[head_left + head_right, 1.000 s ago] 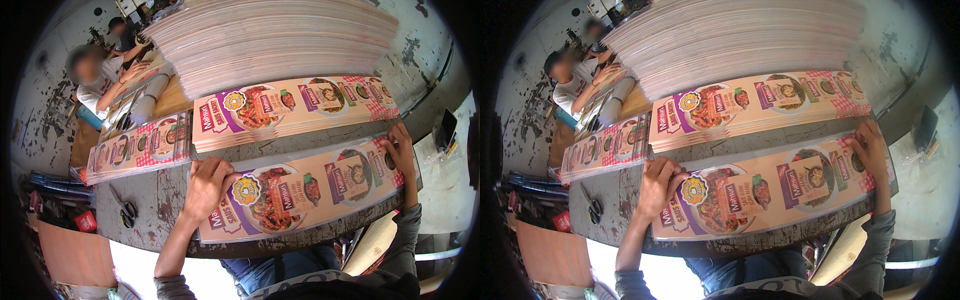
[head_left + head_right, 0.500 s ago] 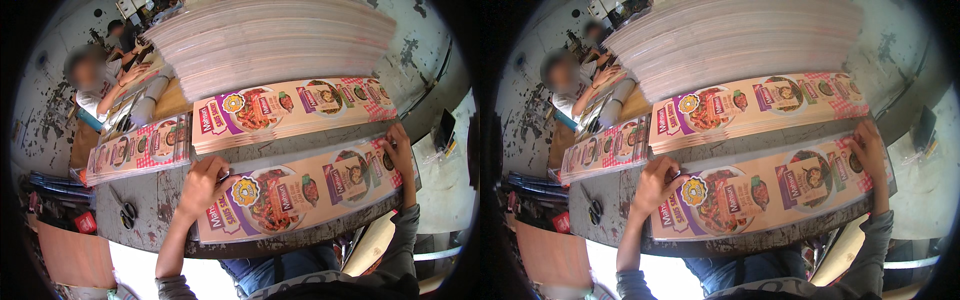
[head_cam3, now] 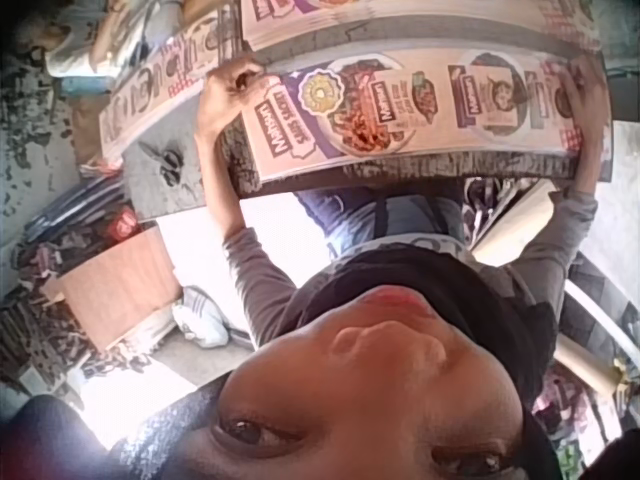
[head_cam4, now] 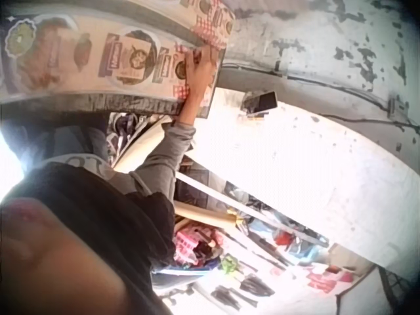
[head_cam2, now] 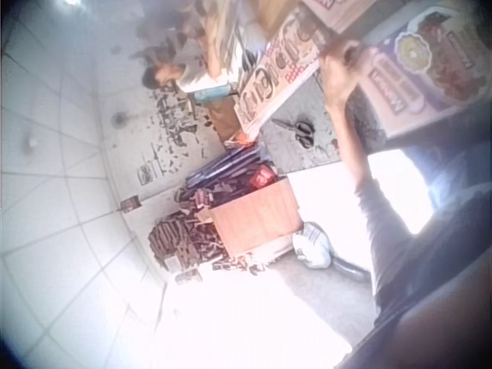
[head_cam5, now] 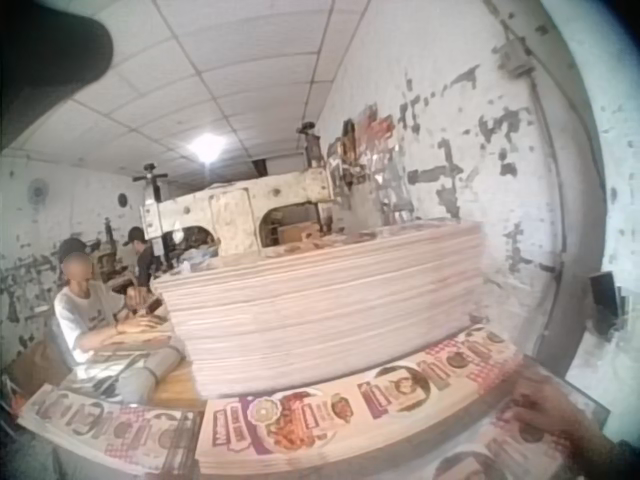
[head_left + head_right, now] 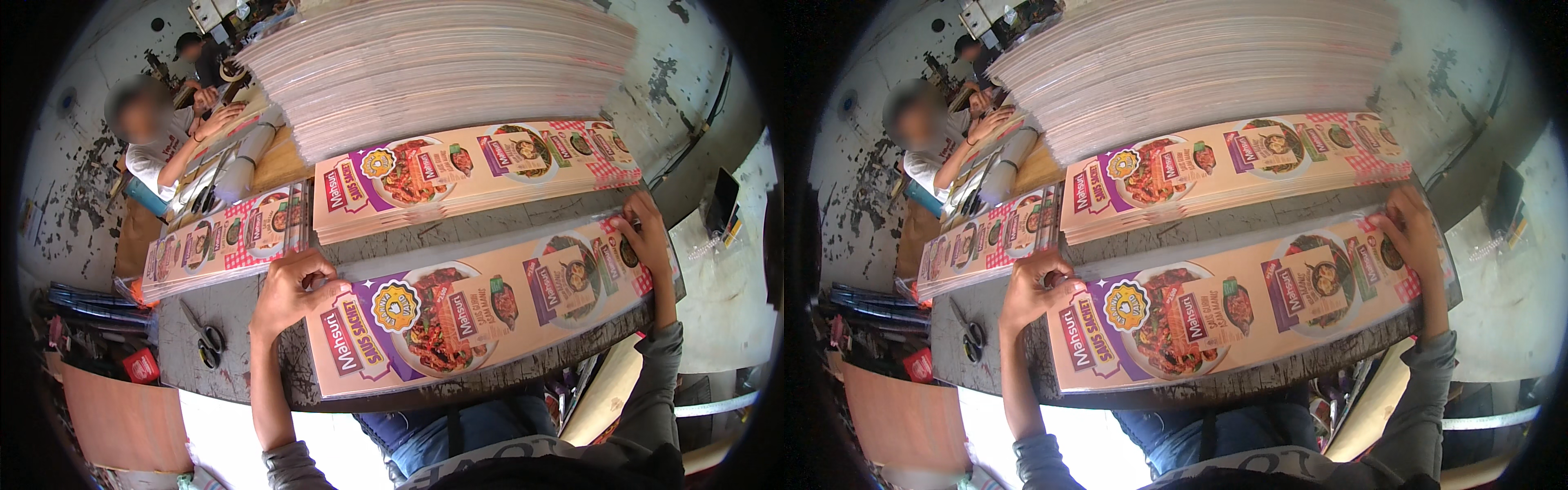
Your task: The person repeatedly picks up flat, rectangular boxes from a stack and places them onto a table surface. The boxes feature colorful graphics and text. The person handles the boxes one at a time, aligning them on the table.
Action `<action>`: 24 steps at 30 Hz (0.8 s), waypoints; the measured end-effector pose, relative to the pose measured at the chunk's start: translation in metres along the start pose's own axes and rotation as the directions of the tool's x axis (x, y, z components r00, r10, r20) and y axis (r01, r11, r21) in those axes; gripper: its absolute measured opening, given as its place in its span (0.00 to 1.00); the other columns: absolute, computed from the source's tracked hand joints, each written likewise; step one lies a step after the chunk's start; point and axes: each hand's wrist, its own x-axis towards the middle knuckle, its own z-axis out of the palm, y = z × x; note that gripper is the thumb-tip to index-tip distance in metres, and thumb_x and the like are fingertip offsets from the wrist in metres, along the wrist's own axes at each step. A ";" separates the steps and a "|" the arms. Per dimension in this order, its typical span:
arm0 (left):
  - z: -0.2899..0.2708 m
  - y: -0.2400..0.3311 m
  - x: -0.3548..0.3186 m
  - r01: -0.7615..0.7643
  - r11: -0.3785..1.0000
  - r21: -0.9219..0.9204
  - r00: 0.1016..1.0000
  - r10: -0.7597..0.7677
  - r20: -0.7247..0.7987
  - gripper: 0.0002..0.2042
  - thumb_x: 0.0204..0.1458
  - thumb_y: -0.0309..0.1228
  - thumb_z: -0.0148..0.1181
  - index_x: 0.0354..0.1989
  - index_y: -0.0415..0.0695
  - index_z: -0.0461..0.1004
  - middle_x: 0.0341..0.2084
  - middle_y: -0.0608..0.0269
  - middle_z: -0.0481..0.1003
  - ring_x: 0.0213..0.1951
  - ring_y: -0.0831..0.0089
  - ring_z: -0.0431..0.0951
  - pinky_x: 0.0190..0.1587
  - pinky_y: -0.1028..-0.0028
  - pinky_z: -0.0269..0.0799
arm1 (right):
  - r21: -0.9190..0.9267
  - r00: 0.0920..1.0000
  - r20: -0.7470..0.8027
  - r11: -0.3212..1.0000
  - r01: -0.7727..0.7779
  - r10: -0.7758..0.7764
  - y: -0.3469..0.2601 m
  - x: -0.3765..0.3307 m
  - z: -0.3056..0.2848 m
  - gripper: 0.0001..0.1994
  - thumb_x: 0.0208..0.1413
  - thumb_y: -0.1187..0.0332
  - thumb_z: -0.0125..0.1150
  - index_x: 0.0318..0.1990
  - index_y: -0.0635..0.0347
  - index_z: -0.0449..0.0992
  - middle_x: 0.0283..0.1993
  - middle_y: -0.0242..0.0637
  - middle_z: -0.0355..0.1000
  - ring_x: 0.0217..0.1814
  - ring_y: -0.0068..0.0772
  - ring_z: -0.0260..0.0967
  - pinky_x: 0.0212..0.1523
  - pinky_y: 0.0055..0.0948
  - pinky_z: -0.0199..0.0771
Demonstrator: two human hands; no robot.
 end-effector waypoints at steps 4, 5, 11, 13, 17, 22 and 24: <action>0.002 0.001 0.000 0.009 1.000 -0.024 0.998 -0.010 -0.057 0.12 0.39 0.29 0.69 0.18 0.38 0.71 0.13 0.66 0.67 0.15 0.80 0.63 0.18 0.77 0.58 | 0.014 1.000 -0.023 1.000 0.004 -0.004 0.000 0.000 -0.001 0.16 0.44 0.67 0.63 0.23 0.64 0.60 0.23 0.37 0.53 0.25 0.35 0.53 0.26 0.31 0.53; 0.003 0.000 0.001 0.007 0.999 -0.032 0.998 -0.009 -0.064 0.12 0.39 0.29 0.69 0.18 0.38 0.71 0.13 0.66 0.67 0.15 0.81 0.63 0.18 0.77 0.58 | 0.014 0.999 -0.036 1.000 0.010 -0.009 0.001 -0.001 -0.002 0.16 0.44 0.67 0.63 0.23 0.64 0.60 0.23 0.37 0.53 0.25 0.35 0.53 0.26 0.31 0.53; 0.008 -0.007 -0.001 0.054 0.983 -0.174 0.986 -0.080 -0.144 0.11 0.44 0.26 0.65 0.16 0.37 0.69 0.12 0.67 0.66 0.16 0.84 0.62 0.18 0.79 0.56 | -0.001 0.996 -0.076 0.999 0.038 -0.038 -0.001 0.000 -0.005 0.14 0.45 0.70 0.62 0.24 0.65 0.60 0.25 0.38 0.56 0.28 0.38 0.56 0.29 0.32 0.57; 0.015 -0.009 0.000 0.015 0.981 -0.195 0.976 -0.056 -0.208 0.12 0.47 0.26 0.62 0.16 0.38 0.68 0.12 0.68 0.65 0.16 0.84 0.60 0.19 0.80 0.55 | 0.020 0.997 -0.074 1.000 0.016 -0.015 0.003 -0.002 -0.006 0.13 0.45 0.71 0.61 0.25 0.65 0.60 0.26 0.38 0.59 0.29 0.38 0.57 0.31 0.30 0.59; 0.016 -0.004 0.000 0.213 0.818 -0.534 0.941 -0.319 -0.114 0.14 0.52 0.29 0.58 0.15 0.40 0.66 0.12 0.73 0.64 0.16 0.83 0.58 0.21 0.80 0.54 | 0.067 0.997 -0.080 0.998 0.019 -0.013 0.011 -0.004 -0.008 0.13 0.46 0.71 0.60 0.26 0.65 0.60 0.26 0.37 0.59 0.29 0.35 0.56 0.32 0.28 0.58; 0.023 -0.006 0.007 -0.038 0.315 -0.948 0.928 -0.341 -0.151 0.21 0.52 0.53 0.48 0.45 0.49 0.62 0.38 0.63 0.65 0.42 0.77 0.65 0.46 0.64 0.69 | 0.179 0.989 -0.097 0.980 -0.089 0.108 0.008 -0.006 -0.007 0.13 0.48 0.70 0.60 0.25 0.64 0.60 0.25 0.33 0.57 0.27 0.25 0.54 0.31 0.24 0.58; 0.030 -0.006 0.007 -0.046 0.010 -0.999 0.928 -0.369 -0.047 0.22 0.52 0.54 0.47 0.45 0.49 0.63 0.38 0.61 0.66 0.43 0.73 0.67 0.51 0.58 0.64 | 0.198 0.982 -0.075 0.968 -0.154 0.172 0.018 -0.008 -0.008 0.13 0.49 0.69 0.60 0.25 0.63 0.60 0.23 0.30 0.56 0.26 0.22 0.54 0.30 0.22 0.58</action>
